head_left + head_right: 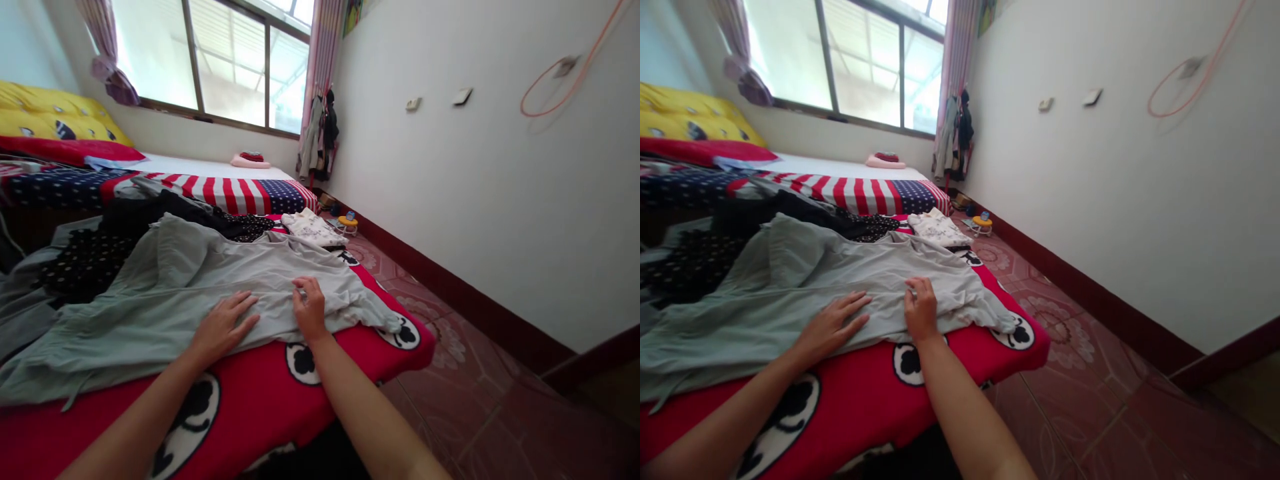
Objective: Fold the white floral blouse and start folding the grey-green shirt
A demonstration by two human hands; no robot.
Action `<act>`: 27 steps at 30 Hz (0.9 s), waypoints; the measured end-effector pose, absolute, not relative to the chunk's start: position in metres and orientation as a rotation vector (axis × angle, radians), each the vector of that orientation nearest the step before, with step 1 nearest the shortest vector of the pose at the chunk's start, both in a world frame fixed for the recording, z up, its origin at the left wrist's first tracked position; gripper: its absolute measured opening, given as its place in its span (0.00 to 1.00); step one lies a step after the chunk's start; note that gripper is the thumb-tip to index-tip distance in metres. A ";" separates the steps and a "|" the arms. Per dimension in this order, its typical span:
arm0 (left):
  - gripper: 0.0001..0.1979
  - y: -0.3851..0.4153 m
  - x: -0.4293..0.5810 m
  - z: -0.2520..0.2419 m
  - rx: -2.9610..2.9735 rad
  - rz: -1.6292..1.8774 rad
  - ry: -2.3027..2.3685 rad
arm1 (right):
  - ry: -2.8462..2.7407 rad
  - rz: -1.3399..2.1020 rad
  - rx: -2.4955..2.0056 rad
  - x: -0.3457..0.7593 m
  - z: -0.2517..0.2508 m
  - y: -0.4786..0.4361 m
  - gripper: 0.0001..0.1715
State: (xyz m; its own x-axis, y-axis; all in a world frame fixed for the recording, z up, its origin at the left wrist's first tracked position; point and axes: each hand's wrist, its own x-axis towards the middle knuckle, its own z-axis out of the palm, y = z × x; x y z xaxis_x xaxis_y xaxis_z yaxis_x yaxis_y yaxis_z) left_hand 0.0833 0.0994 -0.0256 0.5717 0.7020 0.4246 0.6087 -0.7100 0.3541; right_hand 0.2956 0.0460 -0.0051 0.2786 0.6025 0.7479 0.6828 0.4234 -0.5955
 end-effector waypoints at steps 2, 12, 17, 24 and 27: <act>0.24 0.094 0.079 -0.023 2.648 0.927 1.033 | -1.290 -0.134 -1.257 0.314 0.001 0.034 0.13; 0.17 0.037 0.178 0.006 2.858 0.938 0.588 | -1.245 -0.036 -1.850 0.456 0.011 -0.016 0.11; 0.18 0.040 0.242 0.005 2.495 0.947 0.854 | -1.301 0.086 -1.972 0.461 0.004 -0.019 0.18; 0.14 0.067 0.250 -0.010 2.045 1.110 1.109 | -1.262 0.073 -2.051 0.460 0.000 -0.019 0.11; 0.16 0.075 0.246 -0.015 1.906 1.173 1.057 | -1.168 -0.014 -2.119 0.461 -0.001 -0.020 0.10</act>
